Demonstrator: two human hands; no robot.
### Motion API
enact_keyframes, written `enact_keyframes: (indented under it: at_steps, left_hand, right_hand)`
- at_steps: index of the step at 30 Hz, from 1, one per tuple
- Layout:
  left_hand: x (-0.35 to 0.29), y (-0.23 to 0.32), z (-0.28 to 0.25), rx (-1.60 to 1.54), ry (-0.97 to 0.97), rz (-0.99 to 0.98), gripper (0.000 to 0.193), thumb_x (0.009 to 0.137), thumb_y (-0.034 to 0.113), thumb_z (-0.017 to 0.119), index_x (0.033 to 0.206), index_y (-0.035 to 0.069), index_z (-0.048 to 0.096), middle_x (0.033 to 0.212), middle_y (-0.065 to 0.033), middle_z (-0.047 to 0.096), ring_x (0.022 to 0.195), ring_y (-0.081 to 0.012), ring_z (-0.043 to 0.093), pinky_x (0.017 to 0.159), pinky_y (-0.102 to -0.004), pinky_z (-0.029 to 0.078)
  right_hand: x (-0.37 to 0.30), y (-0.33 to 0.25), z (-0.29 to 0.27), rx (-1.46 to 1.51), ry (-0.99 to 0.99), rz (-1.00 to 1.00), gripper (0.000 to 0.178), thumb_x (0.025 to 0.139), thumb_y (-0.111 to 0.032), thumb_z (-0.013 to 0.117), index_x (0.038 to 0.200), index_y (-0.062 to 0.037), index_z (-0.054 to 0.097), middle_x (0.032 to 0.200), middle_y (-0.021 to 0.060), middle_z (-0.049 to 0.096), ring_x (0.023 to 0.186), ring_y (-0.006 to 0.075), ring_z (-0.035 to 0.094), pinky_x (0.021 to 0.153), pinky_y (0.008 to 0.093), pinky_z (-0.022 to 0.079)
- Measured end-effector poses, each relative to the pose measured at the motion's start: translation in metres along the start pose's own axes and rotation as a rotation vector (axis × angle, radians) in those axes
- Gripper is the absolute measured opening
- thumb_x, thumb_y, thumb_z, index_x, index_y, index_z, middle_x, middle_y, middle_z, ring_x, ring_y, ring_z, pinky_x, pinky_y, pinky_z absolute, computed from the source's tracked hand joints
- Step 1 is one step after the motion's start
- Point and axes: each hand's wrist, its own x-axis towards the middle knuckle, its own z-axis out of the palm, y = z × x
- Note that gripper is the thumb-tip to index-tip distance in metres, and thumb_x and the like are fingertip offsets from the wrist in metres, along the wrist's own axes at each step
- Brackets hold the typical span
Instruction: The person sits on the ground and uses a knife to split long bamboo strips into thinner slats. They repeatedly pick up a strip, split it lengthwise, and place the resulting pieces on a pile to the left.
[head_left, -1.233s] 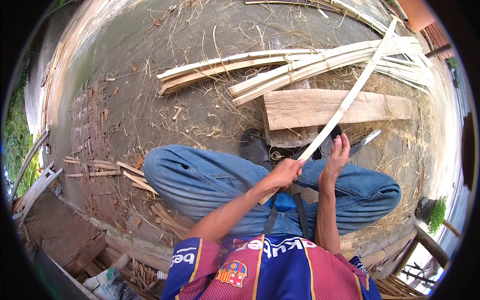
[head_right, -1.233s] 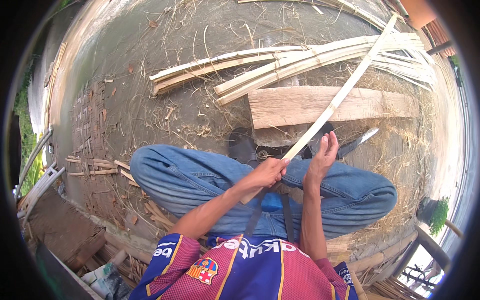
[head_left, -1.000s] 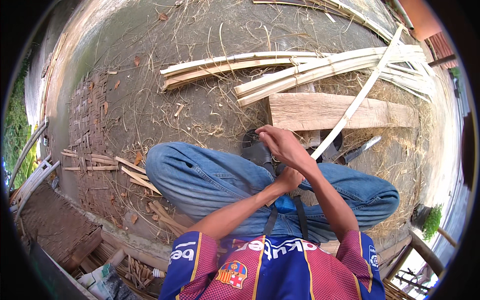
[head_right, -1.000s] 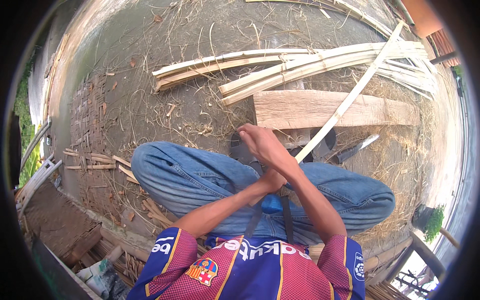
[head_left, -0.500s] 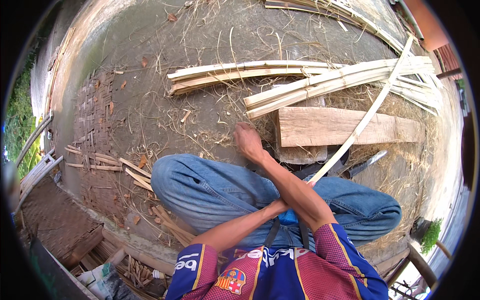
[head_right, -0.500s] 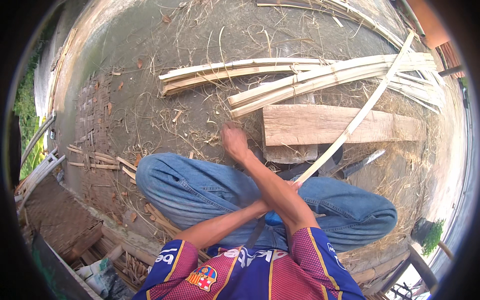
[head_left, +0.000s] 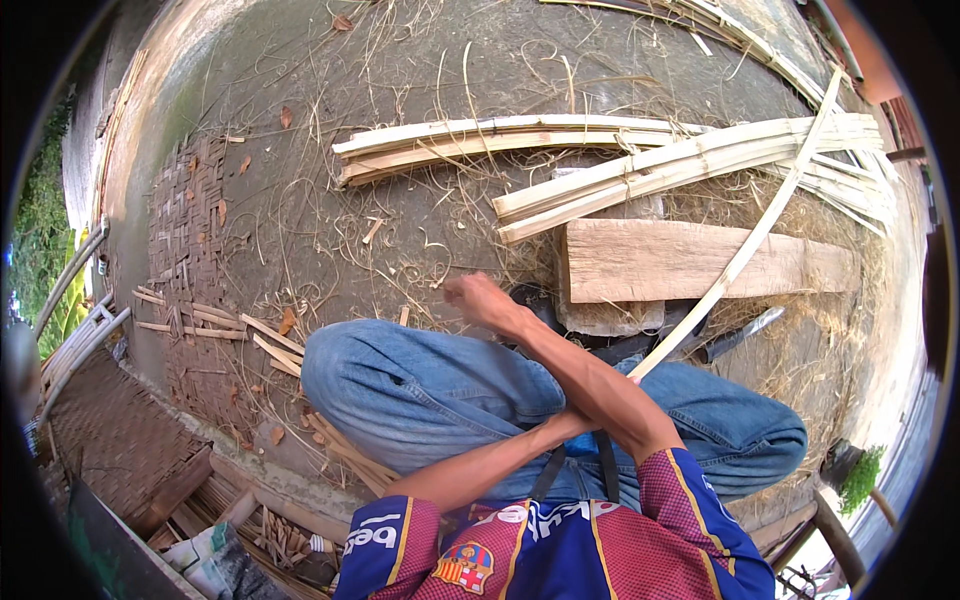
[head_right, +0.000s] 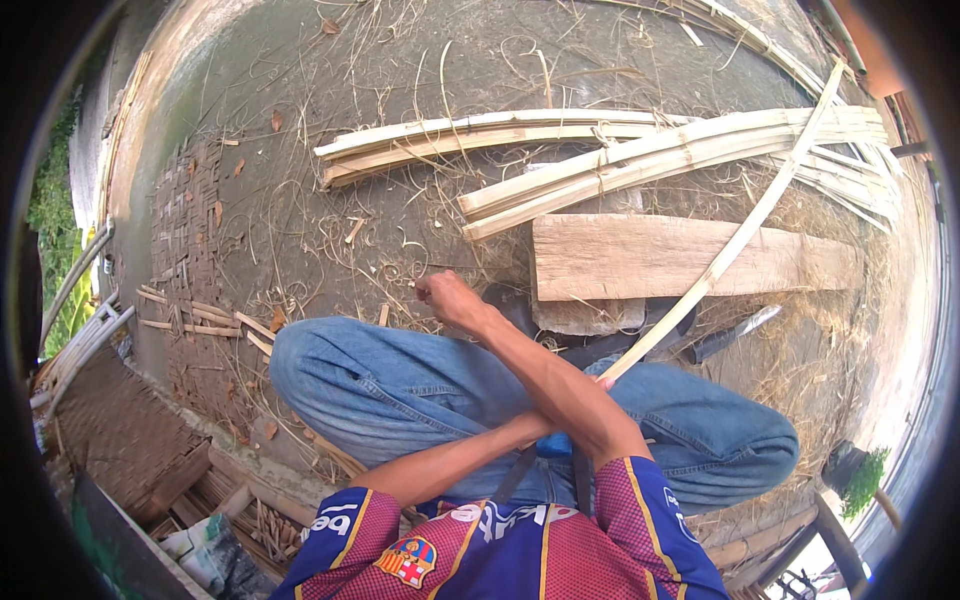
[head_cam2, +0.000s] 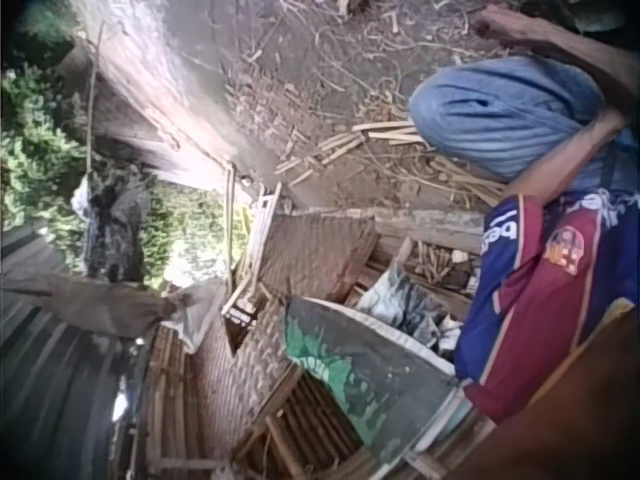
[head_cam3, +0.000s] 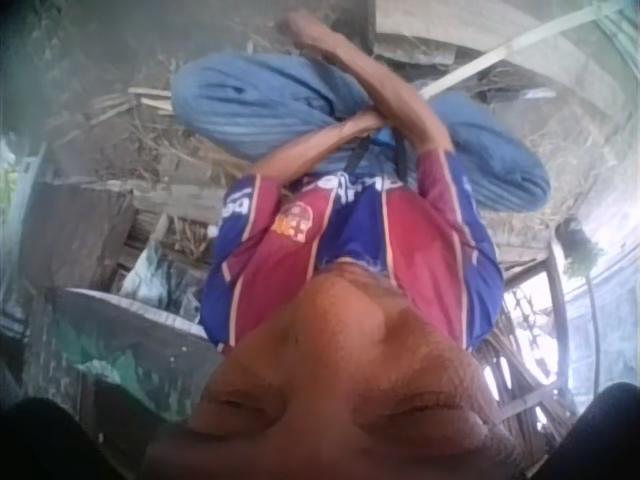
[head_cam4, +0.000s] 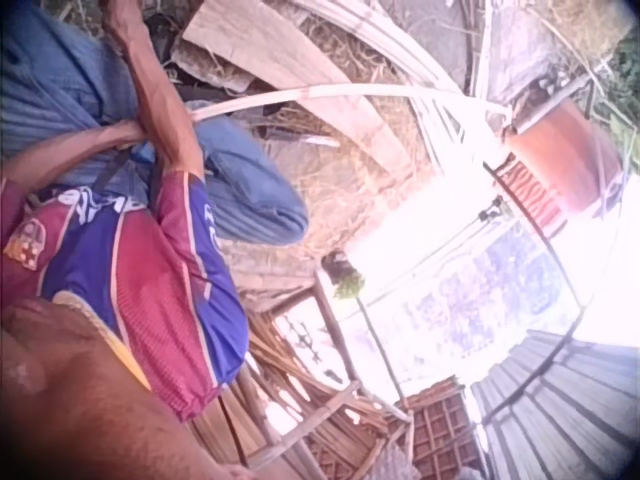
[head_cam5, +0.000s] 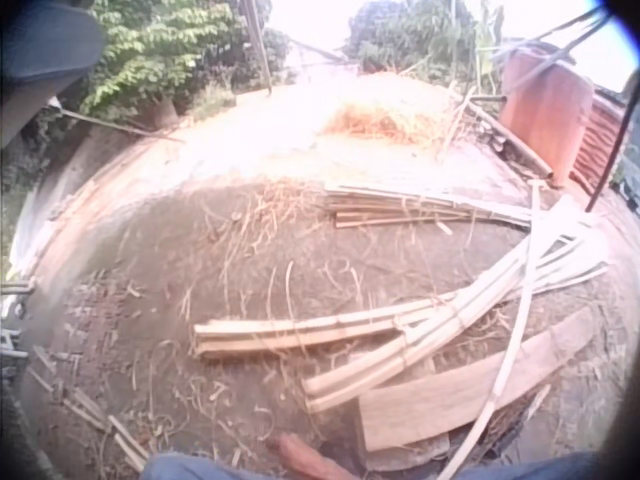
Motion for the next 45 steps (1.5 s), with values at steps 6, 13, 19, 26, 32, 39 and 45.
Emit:
enact_keyframes:
  at_steps: [6, 13, 19, 26, 32, 39, 45]
  left_hand:
    - [-0.002, 0.044, -0.008, -0.017, -0.005, -0.227, 0.033, 0.103, 0.040, 0.059, 0.093, 0.008, 0.060, 0.080, 0.0003, 0.052, 0.076, -0.0094, 0.048, 0.069, -0.0300, 0.041]
    - [0.008, 0.037, 0.004, -0.037, -0.025, -0.244, 0.050, 0.107, 0.049, 0.043, 0.078, 0.008, 0.048, 0.069, 0.0043, 0.039, 0.064, -0.0099, 0.037, 0.059, -0.0305, 0.035]
    - [-0.007, 0.003, 0.006, 0.184, -0.037, -0.179, 0.033, 0.103, 0.036, 0.055, 0.103, 0.003, 0.057, 0.093, -0.0070, 0.058, 0.087, -0.0178, 0.054, 0.078, -0.0346, 0.044]
    - [0.009, 0.067, -0.012, 0.334, -0.117, -0.212, 0.037, 0.095, 0.010, 0.061, 0.130, 0.001, 0.057, 0.130, -0.0212, 0.062, 0.122, -0.0263, 0.055, 0.104, -0.0379, 0.042]
    - [0.008, 0.076, -0.012, 0.297, -0.139, -0.301, 0.024, 0.098, 0.017, 0.059, 0.117, 0.002, 0.059, 0.115, -0.0151, 0.063, 0.107, -0.0213, 0.056, 0.090, -0.0356, 0.044]
    - [0.022, 0.029, -0.012, 0.121, -0.124, -0.320, 0.023, 0.101, 0.028, 0.059, 0.099, 0.005, 0.058, 0.092, -0.0060, 0.061, 0.083, -0.0148, 0.054, 0.070, -0.0322, 0.043]
    - [0.031, -0.003, -0.011, 0.026, -0.077, -0.305, 0.039, 0.104, 0.039, 0.056, 0.081, 0.007, 0.057, 0.071, 0.0006, 0.057, 0.063, -0.0106, 0.051, 0.055, -0.0305, 0.042]
  right_hand:
    - [0.034, 0.002, 0.006, -0.237, 0.198, 0.077, 0.024, 0.092, -0.015, 0.061, 0.112, -0.0038, 0.069, 0.121, 0.0213, 0.067, 0.104, 0.0344, 0.068, 0.081, 0.0460, 0.056]
    - [0.081, 0.037, 0.032, -0.544, 0.437, 0.028, 0.039, 0.094, -0.017, 0.061, 0.132, -0.0065, 0.057, 0.140, 0.0196, 0.055, 0.119, 0.0374, 0.057, 0.098, 0.0581, 0.046]
    - [0.067, 0.000, 0.006, -0.095, 0.296, 0.067, 0.034, 0.092, -0.008, 0.064, 0.125, -0.0027, 0.060, 0.126, 0.0147, 0.066, 0.112, 0.0290, 0.063, 0.094, 0.0494, 0.051]
    - [0.025, -0.057, -0.060, 1.026, 0.131, 0.185, 0.026, 0.099, -0.009, 0.063, 0.123, -0.0003, 0.060, 0.115, 0.0109, 0.069, 0.092, 0.0145, 0.068, 0.082, 0.0281, 0.058]
    - [-0.039, -0.070, -0.067, 0.938, 0.134, 0.166, 0.012, 0.099, -0.008, 0.063, 0.109, -0.0019, 0.063, 0.099, 0.0049, 0.067, 0.084, 0.0091, 0.064, 0.075, 0.0255, 0.057]
    - [-0.079, -0.050, -0.057, 0.600, 0.267, 0.222, 0.009, 0.095, -0.005, 0.063, 0.099, 0.0010, 0.067, 0.083, 0.0044, 0.070, 0.077, 0.0096, 0.066, 0.070, 0.0246, 0.053]
    - [-0.072, -0.053, -0.048, 0.224, 0.421, 0.025, 0.029, 0.095, -0.014, 0.062, 0.119, 0.0009, 0.067, 0.100, 0.0163, 0.075, 0.091, 0.0304, 0.073, 0.080, 0.0400, 0.056]
